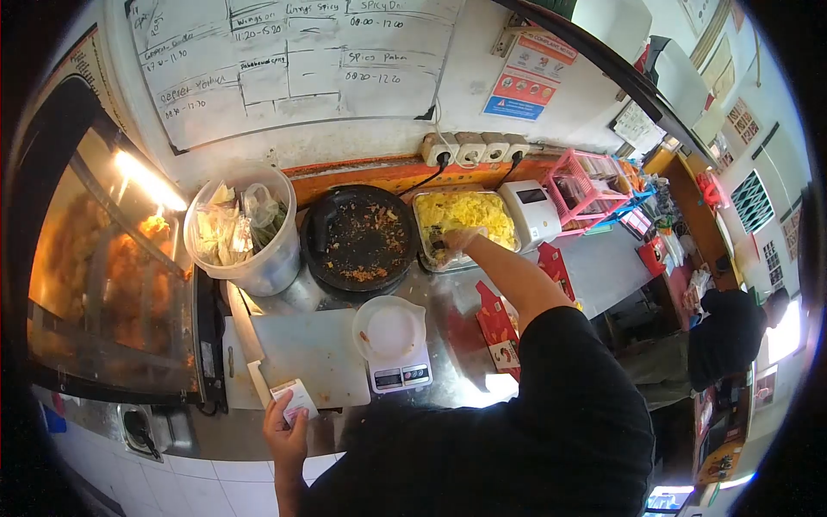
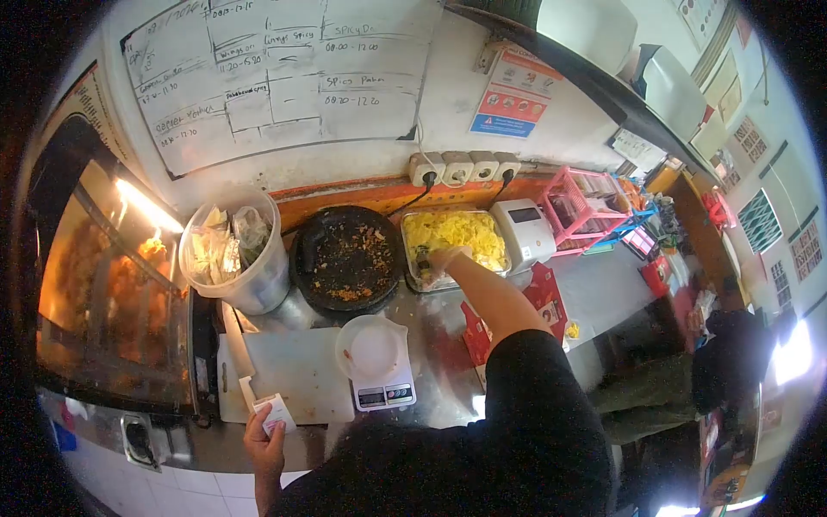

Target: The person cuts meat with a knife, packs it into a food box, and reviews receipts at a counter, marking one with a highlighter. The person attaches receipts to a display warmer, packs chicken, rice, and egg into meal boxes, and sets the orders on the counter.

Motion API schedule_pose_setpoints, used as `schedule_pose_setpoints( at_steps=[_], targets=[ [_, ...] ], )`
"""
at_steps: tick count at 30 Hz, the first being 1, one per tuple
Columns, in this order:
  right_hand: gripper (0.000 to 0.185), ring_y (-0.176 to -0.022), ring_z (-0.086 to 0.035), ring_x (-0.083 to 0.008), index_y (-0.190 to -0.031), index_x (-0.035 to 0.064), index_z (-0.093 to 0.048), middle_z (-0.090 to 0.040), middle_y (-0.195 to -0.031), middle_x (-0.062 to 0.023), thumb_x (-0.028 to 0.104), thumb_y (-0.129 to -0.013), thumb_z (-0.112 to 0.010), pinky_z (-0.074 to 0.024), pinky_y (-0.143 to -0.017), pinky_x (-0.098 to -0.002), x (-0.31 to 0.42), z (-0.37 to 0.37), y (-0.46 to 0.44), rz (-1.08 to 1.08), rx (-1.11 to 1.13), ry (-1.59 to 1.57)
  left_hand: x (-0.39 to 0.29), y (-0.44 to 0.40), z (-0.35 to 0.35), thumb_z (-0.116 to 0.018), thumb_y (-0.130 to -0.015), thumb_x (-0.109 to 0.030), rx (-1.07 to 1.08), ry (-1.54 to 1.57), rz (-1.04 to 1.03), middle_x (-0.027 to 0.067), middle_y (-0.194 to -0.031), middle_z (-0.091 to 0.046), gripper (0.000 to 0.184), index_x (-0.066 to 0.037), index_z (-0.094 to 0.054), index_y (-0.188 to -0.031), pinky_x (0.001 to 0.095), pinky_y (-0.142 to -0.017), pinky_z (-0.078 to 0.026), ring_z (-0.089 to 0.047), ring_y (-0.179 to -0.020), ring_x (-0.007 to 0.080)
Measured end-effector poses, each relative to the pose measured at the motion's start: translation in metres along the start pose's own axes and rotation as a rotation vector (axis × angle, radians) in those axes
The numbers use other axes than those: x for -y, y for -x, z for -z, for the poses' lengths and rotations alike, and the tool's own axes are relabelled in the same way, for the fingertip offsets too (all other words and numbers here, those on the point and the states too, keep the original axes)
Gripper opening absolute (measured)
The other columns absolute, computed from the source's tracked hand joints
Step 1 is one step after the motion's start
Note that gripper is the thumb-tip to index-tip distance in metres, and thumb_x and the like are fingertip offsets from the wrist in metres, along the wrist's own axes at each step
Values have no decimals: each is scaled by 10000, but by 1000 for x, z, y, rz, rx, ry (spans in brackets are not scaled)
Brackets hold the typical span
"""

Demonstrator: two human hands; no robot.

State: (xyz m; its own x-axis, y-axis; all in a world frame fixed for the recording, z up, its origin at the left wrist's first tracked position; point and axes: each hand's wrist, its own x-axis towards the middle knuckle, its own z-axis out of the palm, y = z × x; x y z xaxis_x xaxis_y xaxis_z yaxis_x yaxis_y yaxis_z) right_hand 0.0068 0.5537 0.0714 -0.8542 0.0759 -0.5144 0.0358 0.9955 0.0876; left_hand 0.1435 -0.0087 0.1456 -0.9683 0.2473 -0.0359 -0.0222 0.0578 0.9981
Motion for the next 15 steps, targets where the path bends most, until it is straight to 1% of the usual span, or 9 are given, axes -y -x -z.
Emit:
schedule_pose_setpoints(
  at_steps=[1, 3, 5, 8, 10, 11, 12, 14, 15],
  targets=[
    [746, -1054, -580, -322, -1192, 137, -582, -627, -1126, -123, 591, -619, -733, -466, -874, -424, 1, 2, 6, 6, -6, -3, -3, 2, 1, -591, -801, 55, -16, -40, 7, 152, -1152, -499, 360, 86, -530, -1155, 305, -852, -477, -566, -1008, 206],
    [763, -1183, -493, -299, -1326, 168, -453, -521, -1289, -125, 517, -701, -719, -421, -930, -464, 3, 19, 22, -75, 157, -260, -3, 7, 1, -589, -803, 54, -48, -37, -11, 152, -1156, -495, 358, 86, -529, -1155, 304, -847, -479, -566, -1005, 204],
    [781, -1192, -482, -308, -1336, 163, -439, -509, -1299, -139, 531, -703, -709, -409, -945, -460, 2, 28, 39, -20, 78, -315, -3, 13, -3, -586, -805, 53, -84, -32, -24, 152, -1161, -491, 357, 87, -529, -1155, 302, -842, -481, -566, -1001, 202],
    [779, -1179, -491, -332, -1302, 120, -484, -534, -1261, -174, 589, -709, -672, -398, -959, -431, -2, 25, 46, -24, 13, -365, -11, 26, -13, -587, -807, 51, -98, -59, 13, 151, -1168, -484, 358, 88, -527, -1158, 302, -842, -482, -567, -1001, 203],
    [705, -1118, -538, -340, -1220, 72, -559, -584, -1177, -201, 593, -750, -629, -412, -930, -414, -8, 33, 56, -242, 57, -502, -19, 33, -23, -588, -808, 49, -82, -102, -30, 146, -1169, -483, 358, 83, -529, -1160, 302, -843, -483, -565, -1008, 203],
    [641, -1029, -583, -345, -1151, 28, -597, -613, -1100, -224, 569, -808, -578, -439, -866, -405, -14, 32, 61, -276, 1, -497, -21, 38, -28, -588, -808, 49, -83, -111, -29, 146, -1169, -483, 358, 83, -529, -1160, 302, -843, -483, -565, -1008, 203],
    [641, -1029, -583, -345, -1151, 28, -597, -613, -1100, -224, 569, -808, -578, -439, -866, -405, -30, 24, 61, -272, 1, -505, -21, 43, -33, -590, -809, 47, -92, -91, -31, 142, -1168, -483, 359, 80, -531, -1161, 299, -836, -482, -564, -1008, 201],
    [783, -999, -582, -378, -1082, -36, -611, -632, -1015, -228, 684, -802, -482, -438, -859, -420, -41, 20, 80, -120, -142, -800, -22, 51, -44, -591, -810, 45, -94, -83, -28, 138, -1167, -484, 359, 77, -532, -1162, 295, -829, -481, -562, -1008, 199],
    [735, -987, -586, -365, -1110, -16, -600, -632, -993, -229, 648, -840, -442, -439, -849, -419, -39, 27, 106, -158, -182, -705, -22, 56, -50, -592, -810, 45, -114, -117, -46, 132, -1162, -486, 361, 76, -533, -1164, 289, -823, -477, -560, -999, 194]
  ],
)
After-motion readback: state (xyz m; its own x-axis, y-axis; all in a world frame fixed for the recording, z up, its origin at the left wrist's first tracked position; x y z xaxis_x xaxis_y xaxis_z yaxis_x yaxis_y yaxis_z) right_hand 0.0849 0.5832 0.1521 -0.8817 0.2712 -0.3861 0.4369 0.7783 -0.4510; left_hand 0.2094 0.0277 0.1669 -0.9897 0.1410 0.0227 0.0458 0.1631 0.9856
